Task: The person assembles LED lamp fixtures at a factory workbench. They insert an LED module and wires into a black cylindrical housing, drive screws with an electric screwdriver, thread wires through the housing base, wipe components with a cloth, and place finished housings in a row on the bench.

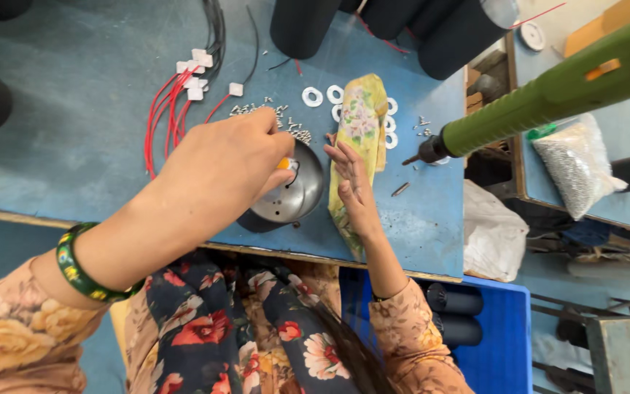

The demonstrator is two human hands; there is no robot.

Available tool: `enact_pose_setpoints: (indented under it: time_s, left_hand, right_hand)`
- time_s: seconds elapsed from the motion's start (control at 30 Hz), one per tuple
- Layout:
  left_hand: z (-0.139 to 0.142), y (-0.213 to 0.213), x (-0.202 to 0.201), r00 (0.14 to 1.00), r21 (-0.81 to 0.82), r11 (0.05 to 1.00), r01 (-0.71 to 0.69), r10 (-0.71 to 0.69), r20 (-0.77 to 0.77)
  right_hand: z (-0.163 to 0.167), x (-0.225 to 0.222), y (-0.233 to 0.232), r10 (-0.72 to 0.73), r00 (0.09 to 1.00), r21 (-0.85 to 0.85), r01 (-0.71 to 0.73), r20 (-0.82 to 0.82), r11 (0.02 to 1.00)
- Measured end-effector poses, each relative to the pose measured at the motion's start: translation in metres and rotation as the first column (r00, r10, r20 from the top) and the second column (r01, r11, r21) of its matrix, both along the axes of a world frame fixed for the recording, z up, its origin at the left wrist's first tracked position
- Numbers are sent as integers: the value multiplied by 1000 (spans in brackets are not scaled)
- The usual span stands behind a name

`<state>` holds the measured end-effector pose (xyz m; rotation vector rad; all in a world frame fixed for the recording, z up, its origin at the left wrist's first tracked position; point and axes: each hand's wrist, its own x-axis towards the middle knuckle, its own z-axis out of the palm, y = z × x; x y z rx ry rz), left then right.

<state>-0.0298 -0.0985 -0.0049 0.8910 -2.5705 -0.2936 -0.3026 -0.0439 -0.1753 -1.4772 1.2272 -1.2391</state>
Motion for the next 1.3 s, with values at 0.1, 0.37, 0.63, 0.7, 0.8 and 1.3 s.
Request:
enact_pose_setpoints:
  time_s: [0.1,0.37,0.63,0.7,0.8,1.3]
  left_hand:
    - [1,0,3,1000,46,999,9,-7,-25]
    - [5,1,0,999,82,996,-31,30,21]
    - [22,16,1,1000,79,997,2,-1,-17]
    - [28,26,10,999,76,996,43,-41,-28]
    - [32,39,28,997,25,997,69,-68,-36]
    - [29,94,77,955,-101,991,91,-58,291]
  right_hand:
    - [6,9,3,19,999,-50,-21,-27,999]
    - [14,60,5,74,982,-317,-127,-175,940]
    - [19,89,18,-28,996,-322,-2,-89,947]
    - [23,91,27,22,999,-305,-29,-27,952]
    - [24,95,39,94,992,-248,-70,84,966]
    - [31,138,67,138,981,-350,-177,-134,920]
